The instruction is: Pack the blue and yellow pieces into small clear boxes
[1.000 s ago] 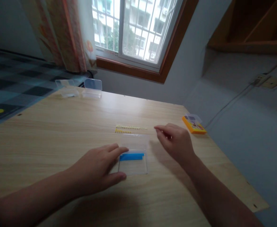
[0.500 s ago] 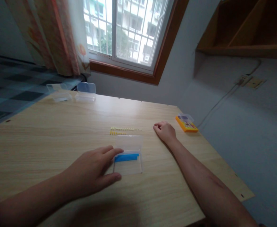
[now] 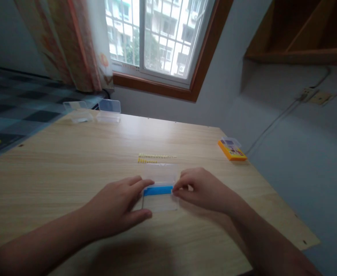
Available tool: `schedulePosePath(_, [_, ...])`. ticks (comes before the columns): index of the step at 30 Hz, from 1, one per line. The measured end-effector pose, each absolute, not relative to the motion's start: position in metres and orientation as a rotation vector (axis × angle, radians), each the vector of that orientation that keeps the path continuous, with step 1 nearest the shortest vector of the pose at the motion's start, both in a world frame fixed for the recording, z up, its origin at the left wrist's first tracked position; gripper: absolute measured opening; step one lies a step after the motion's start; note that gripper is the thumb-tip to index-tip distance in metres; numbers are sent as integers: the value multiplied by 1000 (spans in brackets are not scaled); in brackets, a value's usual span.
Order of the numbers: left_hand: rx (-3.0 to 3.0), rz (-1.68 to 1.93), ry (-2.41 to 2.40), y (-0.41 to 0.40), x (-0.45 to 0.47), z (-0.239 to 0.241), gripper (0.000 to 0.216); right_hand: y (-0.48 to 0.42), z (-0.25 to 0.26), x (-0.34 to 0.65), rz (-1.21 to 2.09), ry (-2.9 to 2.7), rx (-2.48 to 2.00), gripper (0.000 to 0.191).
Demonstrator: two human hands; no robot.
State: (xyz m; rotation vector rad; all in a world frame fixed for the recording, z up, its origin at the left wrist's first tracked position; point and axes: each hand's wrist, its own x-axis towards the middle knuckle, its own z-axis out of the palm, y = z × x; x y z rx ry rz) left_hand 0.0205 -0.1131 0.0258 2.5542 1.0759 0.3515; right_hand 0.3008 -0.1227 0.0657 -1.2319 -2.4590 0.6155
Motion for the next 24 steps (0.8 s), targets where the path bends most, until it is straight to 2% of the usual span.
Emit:
schedulePosePath(7, [2554, 337, 1072, -113, 21, 26, 58, -132, 39, 267, 584, -2463, -1430, 14])
schedulePosePath(11, [2560, 334, 1074, -113, 21, 26, 59, -131, 41, 269, 541, -2493, -1436, 13])
schedulePosePath(24, [2564, 346, 1078, -114, 21, 26, 58, -126, 51, 289, 457, -2781, -1034, 19])
